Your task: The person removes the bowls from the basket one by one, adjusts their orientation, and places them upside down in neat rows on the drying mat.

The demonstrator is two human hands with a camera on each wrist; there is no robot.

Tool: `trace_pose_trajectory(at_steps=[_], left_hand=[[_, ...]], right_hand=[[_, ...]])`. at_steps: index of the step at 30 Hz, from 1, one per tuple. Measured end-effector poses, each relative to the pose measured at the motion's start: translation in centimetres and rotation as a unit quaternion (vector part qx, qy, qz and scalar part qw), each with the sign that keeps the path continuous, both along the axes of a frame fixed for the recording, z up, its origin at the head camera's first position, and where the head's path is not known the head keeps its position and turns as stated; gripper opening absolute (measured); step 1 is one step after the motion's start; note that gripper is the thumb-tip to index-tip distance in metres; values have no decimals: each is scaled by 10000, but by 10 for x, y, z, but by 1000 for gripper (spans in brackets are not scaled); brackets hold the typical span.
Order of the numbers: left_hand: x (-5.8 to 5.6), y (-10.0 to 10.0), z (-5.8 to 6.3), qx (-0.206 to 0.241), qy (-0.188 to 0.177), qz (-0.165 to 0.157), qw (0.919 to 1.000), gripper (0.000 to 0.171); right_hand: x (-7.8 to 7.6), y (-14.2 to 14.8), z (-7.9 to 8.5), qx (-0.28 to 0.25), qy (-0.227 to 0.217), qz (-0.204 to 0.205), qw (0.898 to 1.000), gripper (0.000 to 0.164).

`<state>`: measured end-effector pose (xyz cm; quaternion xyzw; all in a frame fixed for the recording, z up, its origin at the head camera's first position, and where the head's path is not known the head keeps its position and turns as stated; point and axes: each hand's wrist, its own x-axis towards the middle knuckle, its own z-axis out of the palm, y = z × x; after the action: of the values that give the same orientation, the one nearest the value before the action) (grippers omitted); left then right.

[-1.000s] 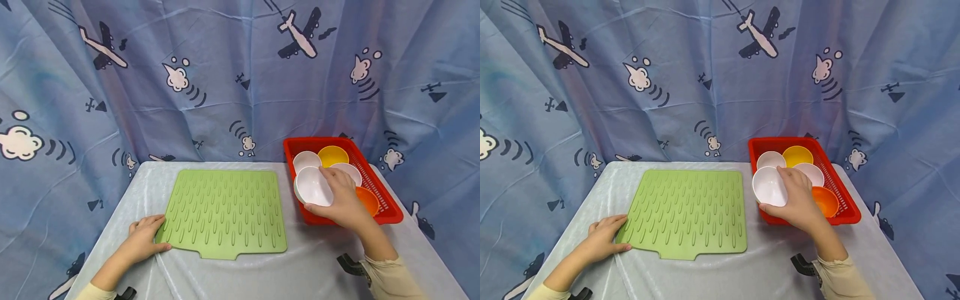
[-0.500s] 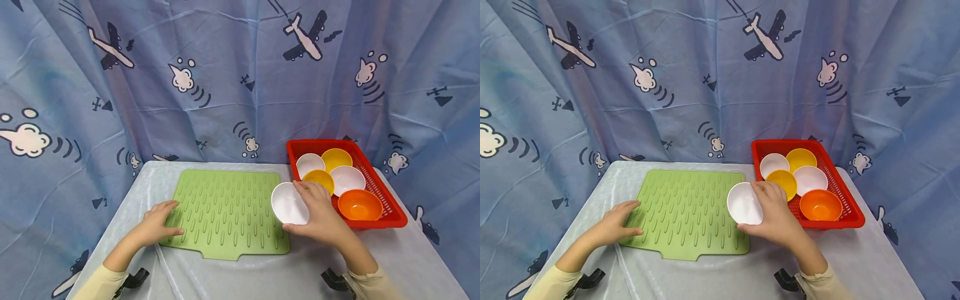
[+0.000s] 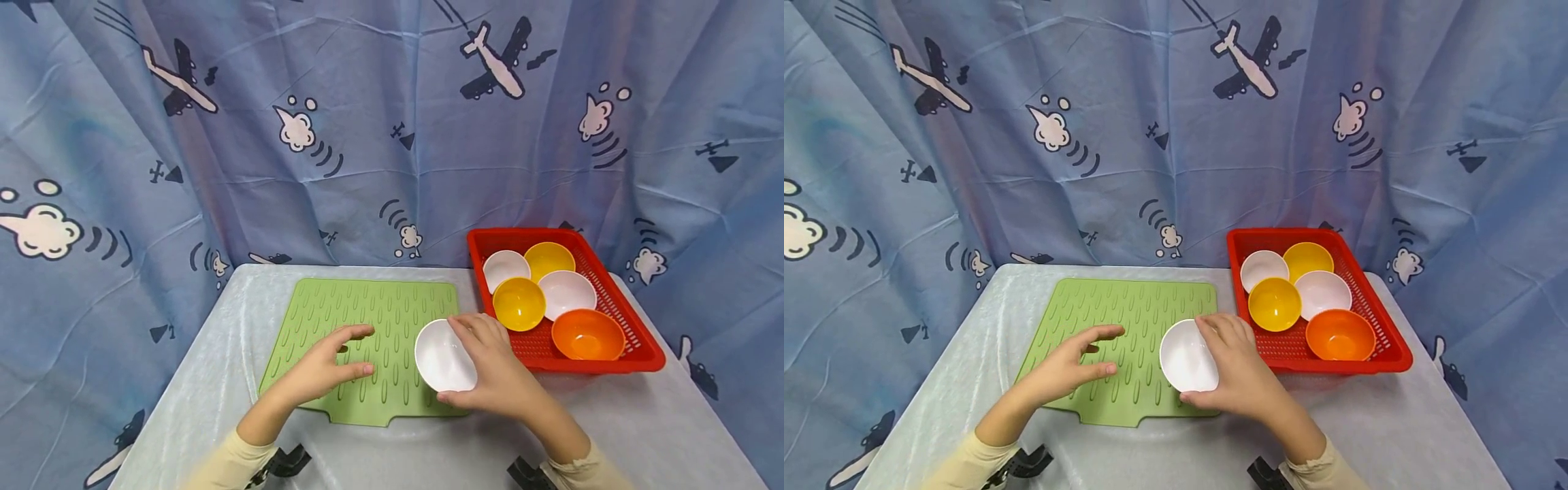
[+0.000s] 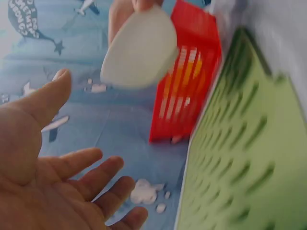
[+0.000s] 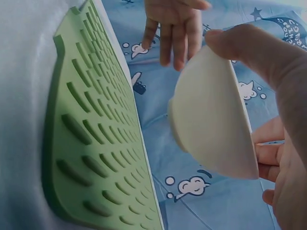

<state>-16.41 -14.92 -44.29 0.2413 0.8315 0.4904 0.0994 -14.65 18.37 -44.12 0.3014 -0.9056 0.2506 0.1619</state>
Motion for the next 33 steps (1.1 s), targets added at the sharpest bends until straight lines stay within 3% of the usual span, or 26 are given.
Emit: trace_pose_trajectory(at_steps=[3,7,12,20,27,31,33], left_hand=[[2,18,-8,618,-720,-153,9954,57],[4,34,-18,1303,-1687,-234,9767,56],[11,44,-22,1614,-2140,-364,9627,56],[18,49,-24,1870,-2437,-328,9511,59],[17,51,-27,2142,-2504,-44,9441,52],[16,51,-25,2212,-2379,211,9455,50],[16,49,-23,2120,-2135,316,9531,50]], right_hand=[[0,-4,-2,-96,137,114,9998,110],[0,-10,-3,-185,393,264,9987,110],[2,-15,-6,-183,586,395,9973,113],[6,-24,-12,-87,735,509,9960,113],[10,-27,-10,176,668,329,9971,117],[12,-27,-6,6,374,171,9992,118],[13,-27,-5,-235,78,-23,9997,114]])
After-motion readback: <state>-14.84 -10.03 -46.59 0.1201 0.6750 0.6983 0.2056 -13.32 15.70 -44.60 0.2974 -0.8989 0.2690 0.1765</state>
